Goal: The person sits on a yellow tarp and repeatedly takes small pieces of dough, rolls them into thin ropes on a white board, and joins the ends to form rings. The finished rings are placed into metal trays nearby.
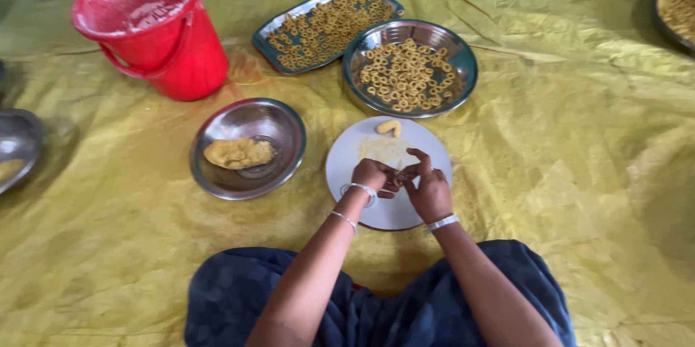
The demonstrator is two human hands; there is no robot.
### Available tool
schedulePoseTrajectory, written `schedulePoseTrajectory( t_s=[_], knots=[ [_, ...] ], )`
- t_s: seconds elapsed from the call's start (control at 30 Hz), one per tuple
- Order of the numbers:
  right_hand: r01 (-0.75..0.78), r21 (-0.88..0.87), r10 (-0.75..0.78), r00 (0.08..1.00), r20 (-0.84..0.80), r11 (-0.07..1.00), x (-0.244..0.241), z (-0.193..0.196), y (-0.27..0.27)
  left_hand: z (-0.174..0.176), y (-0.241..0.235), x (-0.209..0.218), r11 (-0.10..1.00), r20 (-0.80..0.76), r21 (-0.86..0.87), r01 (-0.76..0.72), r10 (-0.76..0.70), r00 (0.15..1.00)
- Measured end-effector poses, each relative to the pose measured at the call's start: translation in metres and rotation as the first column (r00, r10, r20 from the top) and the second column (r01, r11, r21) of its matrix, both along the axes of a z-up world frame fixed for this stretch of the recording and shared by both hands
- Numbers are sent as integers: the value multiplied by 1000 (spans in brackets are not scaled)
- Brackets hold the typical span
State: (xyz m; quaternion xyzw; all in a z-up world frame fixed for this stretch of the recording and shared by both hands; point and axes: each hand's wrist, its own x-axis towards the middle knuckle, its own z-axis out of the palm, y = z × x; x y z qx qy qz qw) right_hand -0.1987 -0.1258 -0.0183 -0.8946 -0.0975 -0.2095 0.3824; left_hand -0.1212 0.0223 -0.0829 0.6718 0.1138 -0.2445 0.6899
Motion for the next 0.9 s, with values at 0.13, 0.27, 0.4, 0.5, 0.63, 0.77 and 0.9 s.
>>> schedulePoseTrajectory(
  t_s=[0.13,0.27,0.4,0.5,0.63,0.77,0.9],
  knots=[
    [-10,12,10,1000,-12,1000,3,0,-1,5,5,4,999,-22,-20,28,-28,999],
    [-8,12,9,997,-75,1000,0,-1,2,9,10,1,999,-63,-18,35,-36,997],
    [-29,129,48,988,-145,991,3,-2,-2,11,12,3,993,-89,-113,39,-49,995],
    [-33,232,77,980,-183,972,7,-8,-10,6,18,4,977,-148,-194,87,-117,982],
    [-186,169,226,939,-259,968,14,-14,-27,-2,19,3,951,-149,-235,201,-240,959],
    [-281,130,310,869,-385,951,25,-17,-28,4,26,14,932,-136,-163,325,-347,928],
    [-251,140,284,895,-344,958,25,-31,-32,9,23,21,918,-79,-70,389,-394,916]
  ],
)
